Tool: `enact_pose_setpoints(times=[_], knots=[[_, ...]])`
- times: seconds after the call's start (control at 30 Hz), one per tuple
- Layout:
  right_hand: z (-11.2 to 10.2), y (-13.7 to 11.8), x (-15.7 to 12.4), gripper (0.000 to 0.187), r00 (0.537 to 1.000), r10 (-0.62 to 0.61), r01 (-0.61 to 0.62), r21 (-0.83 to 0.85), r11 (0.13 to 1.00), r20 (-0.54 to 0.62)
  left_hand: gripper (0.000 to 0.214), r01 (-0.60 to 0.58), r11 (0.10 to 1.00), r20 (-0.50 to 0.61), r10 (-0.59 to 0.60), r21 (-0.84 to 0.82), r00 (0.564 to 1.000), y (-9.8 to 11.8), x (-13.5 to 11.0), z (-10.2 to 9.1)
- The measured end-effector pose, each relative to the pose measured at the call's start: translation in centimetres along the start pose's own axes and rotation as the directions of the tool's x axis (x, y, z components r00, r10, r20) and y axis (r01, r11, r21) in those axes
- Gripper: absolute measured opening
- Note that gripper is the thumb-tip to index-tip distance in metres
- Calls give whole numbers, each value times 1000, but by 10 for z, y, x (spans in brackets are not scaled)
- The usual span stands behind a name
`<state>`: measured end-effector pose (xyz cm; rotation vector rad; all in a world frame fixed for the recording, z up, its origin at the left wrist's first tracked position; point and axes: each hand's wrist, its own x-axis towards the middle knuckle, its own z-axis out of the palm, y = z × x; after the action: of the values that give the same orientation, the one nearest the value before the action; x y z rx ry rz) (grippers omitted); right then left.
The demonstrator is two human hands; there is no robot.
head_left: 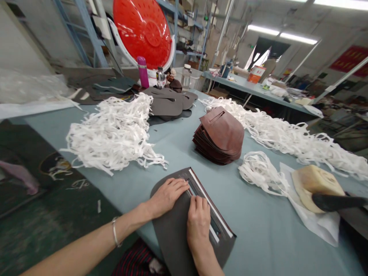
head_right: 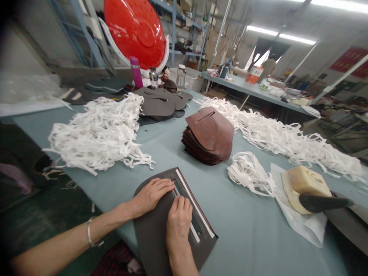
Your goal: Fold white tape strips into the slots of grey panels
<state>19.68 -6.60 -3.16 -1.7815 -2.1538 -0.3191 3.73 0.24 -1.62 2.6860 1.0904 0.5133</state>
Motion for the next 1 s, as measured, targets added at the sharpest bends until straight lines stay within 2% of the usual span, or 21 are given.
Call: enact_pose_setpoints(times=[0.17,0.3,0.43,0.53,0.67,0.73,0.87,0.93,1.0], knots=[[-30,47,-73,35,994,-101,101,0,995,-35,42,-14,1000,-16,14,19,1000,-1,-1,3],[-49,63,-99,35,992,-130,129,29,991,5,42,-25,1000,-31,26,9,999,-3,-2,8],[-55,62,-96,31,997,-72,69,94,993,31,42,-10,1000,-24,10,-5,1000,-5,-4,9],[-55,60,-89,23,999,21,-29,167,986,46,42,-6,1000,-18,6,-13,1000,-5,-4,9],[-47,54,-70,22,992,121,-129,268,955,44,40,32,999,-65,-33,-16,997,10,-3,7],[-40,46,-55,28,994,107,-111,284,952,32,37,48,999,-62,-49,-17,997,27,-3,7],[-26,26,-27,34,994,60,-77,213,974,86,43,29,1000,45,-28,-4,999,60,-6,10],[-23,19,-24,33,993,47,-63,151,986,110,47,47,999,83,-47,4,995,68,-10,11],[-23,16,-31,32,997,23,-32,106,994,80,56,53,999,112,-52,-11,992,70,-12,10]])
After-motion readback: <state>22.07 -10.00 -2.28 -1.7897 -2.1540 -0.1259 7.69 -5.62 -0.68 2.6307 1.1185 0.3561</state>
